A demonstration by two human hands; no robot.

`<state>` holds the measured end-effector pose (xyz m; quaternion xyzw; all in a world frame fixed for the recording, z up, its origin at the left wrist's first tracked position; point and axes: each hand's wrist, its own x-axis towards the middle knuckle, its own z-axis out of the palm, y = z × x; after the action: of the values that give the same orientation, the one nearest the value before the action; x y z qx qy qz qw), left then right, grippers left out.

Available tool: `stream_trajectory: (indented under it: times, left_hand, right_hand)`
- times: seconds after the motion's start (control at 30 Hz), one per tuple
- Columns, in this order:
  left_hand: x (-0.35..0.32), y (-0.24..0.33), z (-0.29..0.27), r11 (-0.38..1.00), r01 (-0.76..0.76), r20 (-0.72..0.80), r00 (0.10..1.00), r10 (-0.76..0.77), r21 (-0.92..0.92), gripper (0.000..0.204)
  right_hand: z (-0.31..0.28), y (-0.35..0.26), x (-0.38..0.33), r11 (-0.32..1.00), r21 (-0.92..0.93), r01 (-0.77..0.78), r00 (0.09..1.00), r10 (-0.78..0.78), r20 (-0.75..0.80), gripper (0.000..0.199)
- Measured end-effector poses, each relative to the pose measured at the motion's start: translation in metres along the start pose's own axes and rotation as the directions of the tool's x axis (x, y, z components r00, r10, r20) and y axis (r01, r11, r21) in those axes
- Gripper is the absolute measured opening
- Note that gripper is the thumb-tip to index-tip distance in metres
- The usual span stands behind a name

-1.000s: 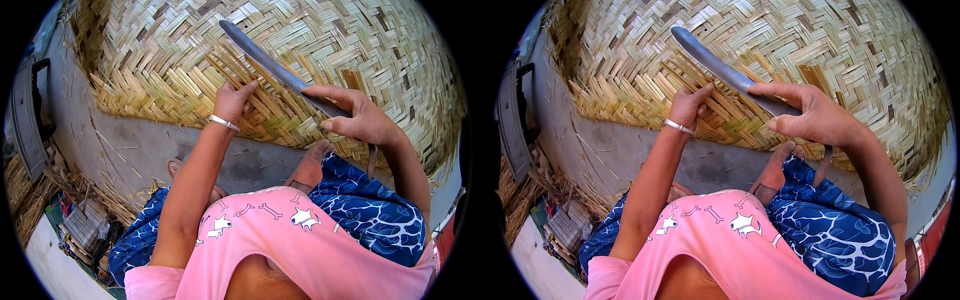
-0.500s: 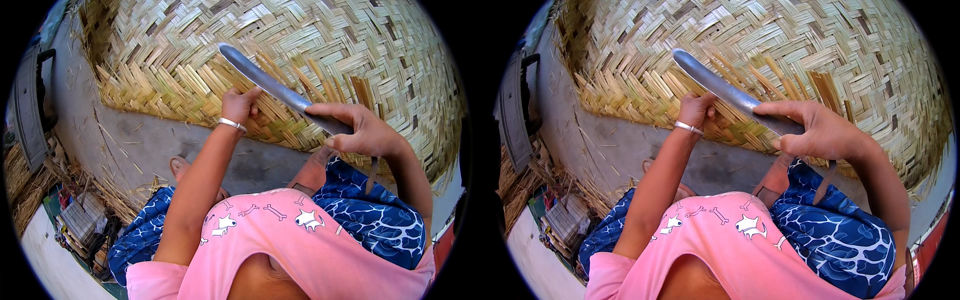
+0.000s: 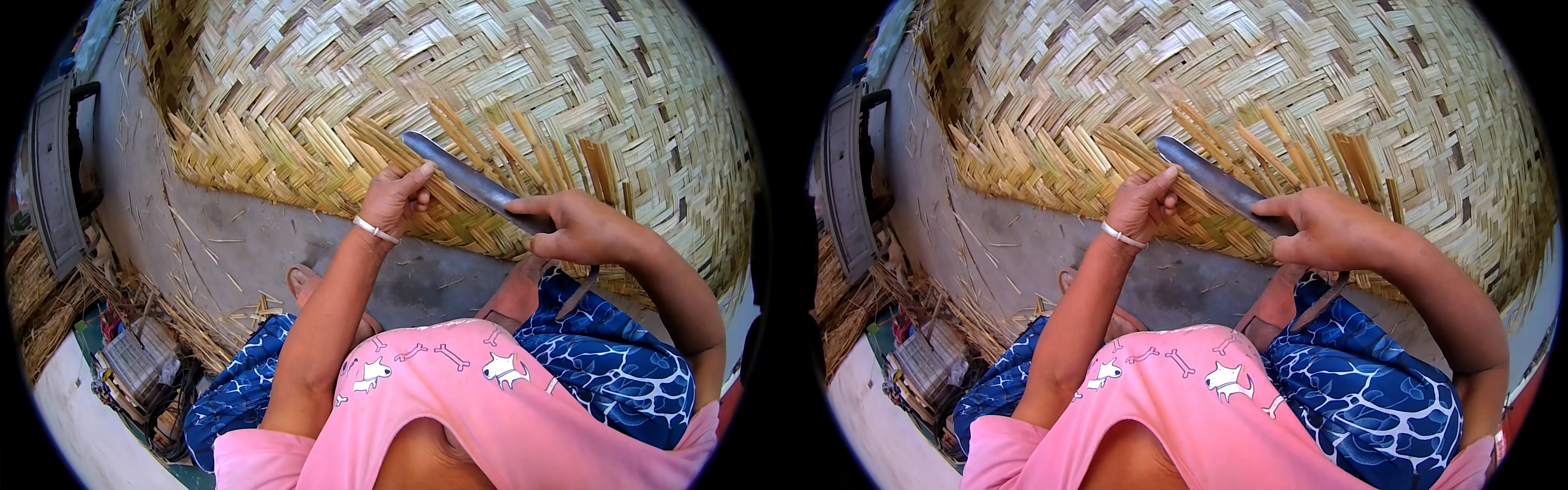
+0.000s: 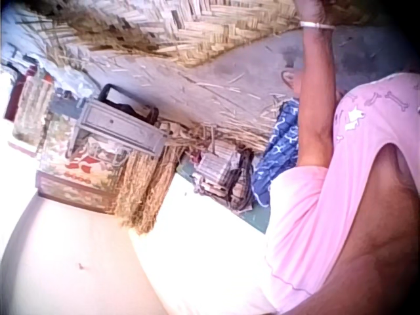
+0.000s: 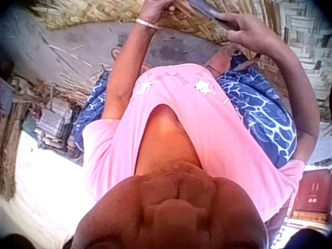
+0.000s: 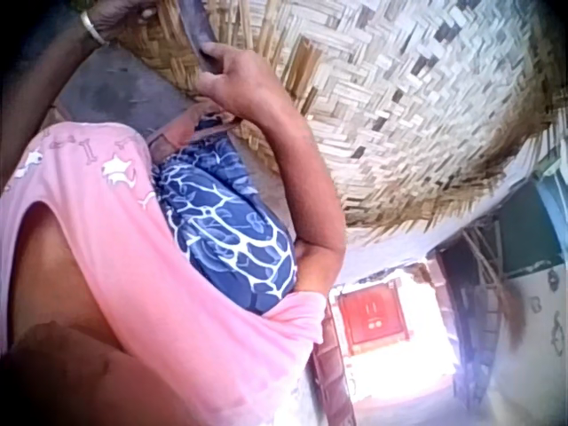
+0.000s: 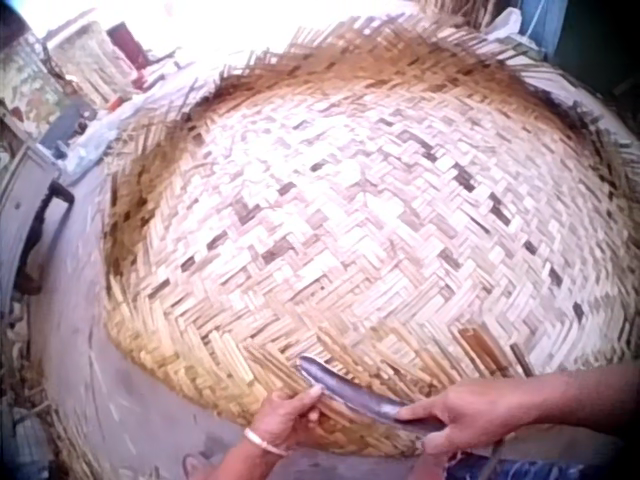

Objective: The person sits on the floor and uses a curved knife to trim and adjust the edges of a large woven mat. They repeatedly tap and press the mat's edge with the knife to secure the weave and remove excess strands.

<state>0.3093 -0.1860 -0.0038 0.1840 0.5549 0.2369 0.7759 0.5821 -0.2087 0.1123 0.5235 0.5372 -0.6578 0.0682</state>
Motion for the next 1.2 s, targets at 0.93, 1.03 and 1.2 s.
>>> stream_trajectory:
  times: [0.93,1.03,1.2]
  left_hand:
    - [-0.015,0.012,0.014,0.837,0.51,0.258,0.851,-0.457,-0.199,0.015]
    - [0.003,0.013,0.013,0.852,0.47,0.09,0.882,-0.462,-0.23,0.015]
    - [0.021,0.004,0.014,0.973,0.214,-0.152,0.962,-0.226,-0.088,0.025]
  right_hand:
    - [0.038,0.016,0.067,0.885,-0.457,0.086,0.929,-0.237,-0.285,0.054]
    - [0.038,0.015,0.066,0.881,-0.468,0.074,0.932,-0.228,-0.282,0.054]
    - [0.038,0.014,0.066,0.87,-0.486,0.082,0.927,-0.246,-0.284,0.055]
